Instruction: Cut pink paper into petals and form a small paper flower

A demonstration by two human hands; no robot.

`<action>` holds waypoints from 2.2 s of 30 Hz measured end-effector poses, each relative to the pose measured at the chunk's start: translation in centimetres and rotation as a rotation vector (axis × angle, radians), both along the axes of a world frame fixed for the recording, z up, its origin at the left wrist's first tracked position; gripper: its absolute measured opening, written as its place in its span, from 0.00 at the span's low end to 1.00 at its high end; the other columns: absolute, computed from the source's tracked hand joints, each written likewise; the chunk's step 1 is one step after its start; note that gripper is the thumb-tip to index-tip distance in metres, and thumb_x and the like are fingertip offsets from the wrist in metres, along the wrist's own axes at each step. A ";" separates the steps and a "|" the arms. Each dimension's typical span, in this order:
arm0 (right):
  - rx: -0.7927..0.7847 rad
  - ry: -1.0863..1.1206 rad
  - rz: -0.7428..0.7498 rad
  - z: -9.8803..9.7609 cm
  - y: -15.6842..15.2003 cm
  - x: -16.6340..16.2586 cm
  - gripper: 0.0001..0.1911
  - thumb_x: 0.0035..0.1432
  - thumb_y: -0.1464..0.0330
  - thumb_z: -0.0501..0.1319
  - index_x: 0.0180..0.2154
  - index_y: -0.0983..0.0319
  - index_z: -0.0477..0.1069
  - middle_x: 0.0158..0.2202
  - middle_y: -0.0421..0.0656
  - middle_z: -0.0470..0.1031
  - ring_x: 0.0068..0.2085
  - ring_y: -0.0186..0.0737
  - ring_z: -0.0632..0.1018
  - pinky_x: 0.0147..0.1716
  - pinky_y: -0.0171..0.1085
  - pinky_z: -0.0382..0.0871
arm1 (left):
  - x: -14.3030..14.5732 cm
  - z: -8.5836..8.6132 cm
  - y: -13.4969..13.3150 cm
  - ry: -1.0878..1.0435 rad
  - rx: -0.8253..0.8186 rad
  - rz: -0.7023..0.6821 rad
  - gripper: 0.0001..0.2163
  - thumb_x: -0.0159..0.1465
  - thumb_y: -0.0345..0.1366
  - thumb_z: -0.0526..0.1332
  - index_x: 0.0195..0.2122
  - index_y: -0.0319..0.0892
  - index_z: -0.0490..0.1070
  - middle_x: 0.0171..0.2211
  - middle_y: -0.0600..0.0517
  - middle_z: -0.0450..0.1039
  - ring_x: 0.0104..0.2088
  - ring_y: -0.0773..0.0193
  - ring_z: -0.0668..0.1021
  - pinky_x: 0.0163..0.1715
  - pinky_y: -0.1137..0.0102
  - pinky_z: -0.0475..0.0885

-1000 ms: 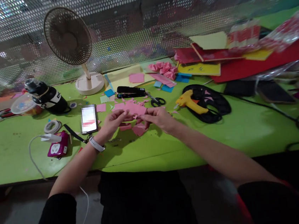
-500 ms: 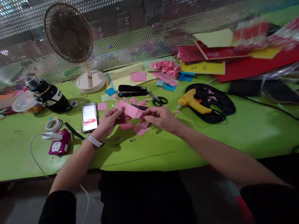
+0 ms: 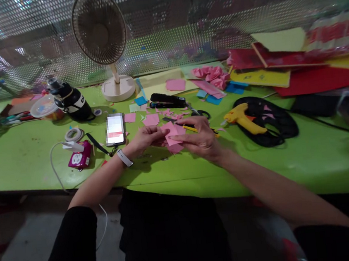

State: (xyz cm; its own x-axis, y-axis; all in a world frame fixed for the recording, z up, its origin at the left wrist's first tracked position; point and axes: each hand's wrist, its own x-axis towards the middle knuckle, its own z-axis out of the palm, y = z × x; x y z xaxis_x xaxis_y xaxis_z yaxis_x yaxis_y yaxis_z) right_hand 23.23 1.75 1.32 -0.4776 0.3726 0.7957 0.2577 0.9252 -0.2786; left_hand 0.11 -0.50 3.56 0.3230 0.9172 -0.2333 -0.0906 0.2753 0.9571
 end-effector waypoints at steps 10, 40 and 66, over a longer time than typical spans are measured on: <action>-0.545 0.135 0.036 0.4 -0.2 -1.0 0.11 0.63 0.54 0.66 0.34 0.54 0.79 0.46 0.46 0.78 0.51 0.50 0.78 0.56 0.56 0.72 | 0.4 -0.3 -0.5 -0.039 0.091 -0.030 0.16 0.53 0.41 0.77 0.34 0.35 0.78 0.34 0.47 0.83 0.33 0.67 0.84 0.44 0.66 0.80; -0.733 0.126 -0.005 0.4 -0.7 -1.5 0.19 0.61 0.50 0.64 0.28 0.57 0.70 0.29 0.42 0.73 0.30 0.39 0.72 0.31 0.41 0.70 | 0.7 0.1 -0.9 0.077 0.195 -0.076 0.14 0.59 0.45 0.73 0.36 0.38 0.82 0.38 0.46 0.84 0.36 0.65 0.84 0.43 0.67 0.81; -0.979 0.174 0.126 0.6 -0.4 -1.3 0.20 0.60 0.48 0.65 0.34 0.58 0.69 0.28 0.38 0.69 0.26 0.35 0.72 0.25 0.37 0.67 | 0.5 -0.1 -0.9 0.087 0.177 -0.088 0.15 0.62 0.46 0.71 0.36 0.37 0.81 0.35 0.46 0.83 0.34 0.66 0.84 0.42 0.69 0.80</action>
